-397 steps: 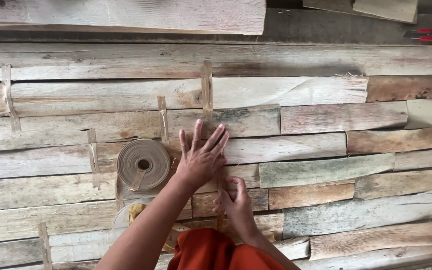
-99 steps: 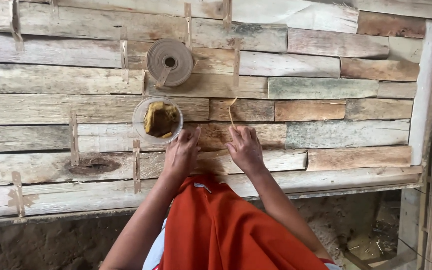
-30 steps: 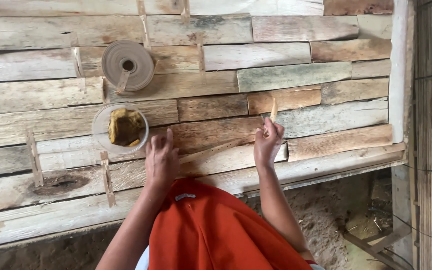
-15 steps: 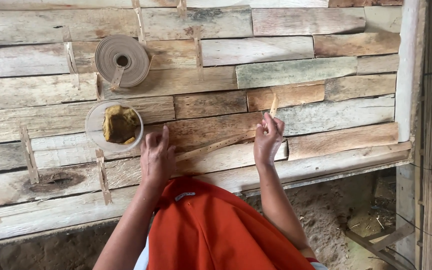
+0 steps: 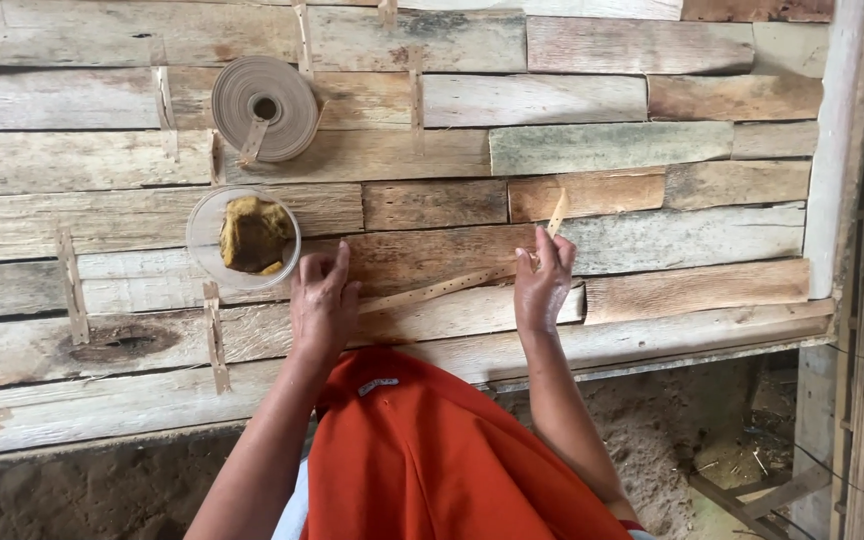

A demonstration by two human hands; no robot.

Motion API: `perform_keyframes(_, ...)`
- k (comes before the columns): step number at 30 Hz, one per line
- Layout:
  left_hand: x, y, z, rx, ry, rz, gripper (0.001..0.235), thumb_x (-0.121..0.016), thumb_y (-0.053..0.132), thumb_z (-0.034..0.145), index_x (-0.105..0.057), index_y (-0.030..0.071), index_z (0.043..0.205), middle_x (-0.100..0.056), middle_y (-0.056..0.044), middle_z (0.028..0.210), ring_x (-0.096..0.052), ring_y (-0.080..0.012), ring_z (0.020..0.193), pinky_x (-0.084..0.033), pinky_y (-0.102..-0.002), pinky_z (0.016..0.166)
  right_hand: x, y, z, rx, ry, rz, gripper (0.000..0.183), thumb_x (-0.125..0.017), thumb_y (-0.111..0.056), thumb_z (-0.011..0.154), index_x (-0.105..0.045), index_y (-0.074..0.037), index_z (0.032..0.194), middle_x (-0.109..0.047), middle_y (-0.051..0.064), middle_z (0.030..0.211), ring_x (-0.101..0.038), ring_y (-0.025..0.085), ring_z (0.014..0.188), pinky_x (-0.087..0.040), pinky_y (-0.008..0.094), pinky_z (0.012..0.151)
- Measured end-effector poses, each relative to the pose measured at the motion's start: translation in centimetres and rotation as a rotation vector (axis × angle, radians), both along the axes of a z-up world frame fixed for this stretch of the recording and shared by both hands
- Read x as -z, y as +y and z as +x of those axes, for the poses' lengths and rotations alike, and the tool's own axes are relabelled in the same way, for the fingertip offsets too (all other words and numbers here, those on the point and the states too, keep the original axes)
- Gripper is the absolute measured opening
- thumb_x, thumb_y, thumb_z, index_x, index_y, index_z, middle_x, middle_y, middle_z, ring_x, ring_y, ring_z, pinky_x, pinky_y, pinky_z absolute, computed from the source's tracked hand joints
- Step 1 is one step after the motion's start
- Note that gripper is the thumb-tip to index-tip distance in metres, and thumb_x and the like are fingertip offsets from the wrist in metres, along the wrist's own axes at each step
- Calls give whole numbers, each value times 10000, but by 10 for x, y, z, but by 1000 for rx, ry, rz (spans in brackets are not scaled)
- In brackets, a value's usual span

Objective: Applying adhesive to thin wooden strips and manually pressing them onto a larger wooden panel to create a decorative or structural surface.

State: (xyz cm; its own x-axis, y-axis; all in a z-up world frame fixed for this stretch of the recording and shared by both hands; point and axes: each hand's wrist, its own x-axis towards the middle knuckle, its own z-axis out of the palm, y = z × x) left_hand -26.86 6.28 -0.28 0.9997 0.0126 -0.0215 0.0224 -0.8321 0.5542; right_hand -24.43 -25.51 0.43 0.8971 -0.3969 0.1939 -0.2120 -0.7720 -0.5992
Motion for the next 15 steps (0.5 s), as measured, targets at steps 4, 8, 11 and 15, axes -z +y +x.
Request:
perform_keyframes(4, 12, 0, -2, -26, 14, -20, 658, -780, 215, 816, -613, 211, 1453, -522, -99, 1175, -604, -404, 1070, -602, -488, 777, 20, -5, -2, 0, -6, -58, 469, -830, -36, 831, -709, -56, 1284, -550, 120, 1144, -663, 326, 1027, -597, 390, 870)
perform_keyframes(8, 16, -1, -2, -37, 45, -40, 673, -786, 244, 798, -614, 215, 1447, -520, -87, 1193, -578, -422, 1128, -558, -517, 882, 17, -1, -2, -6, -1, -40, 438, -805, -14, 855, -710, -38, 1282, -551, 114, 1131, -655, 306, 1027, -578, 385, 888)
perform_keyframes(11, 16, -1, 0, -51, 64, -49, 676, -788, 257, 793, -615, 232, 1446, -524, -80, 1208, -568, -414, 1160, -539, -514, 921, 24, -3, -2, -9, 0, -71, 440, -811, -29, 849, -713, -48, 1277, -560, 118, 1139, -657, 318, 1042, -578, 391, 893)
perform_keyframes(15, 22, -1, -2, -71, 105, -62, 686, -777, 280, 797, -600, 267, 1460, -521, -61, 1226, -549, -414, 1196, -506, -518, 976, 20, -1, -2, -9, 5, -48, 422, -808, -26, 859, -719, -58, 1270, -573, 109, 1134, -659, 296, 1045, -576, 358, 889)
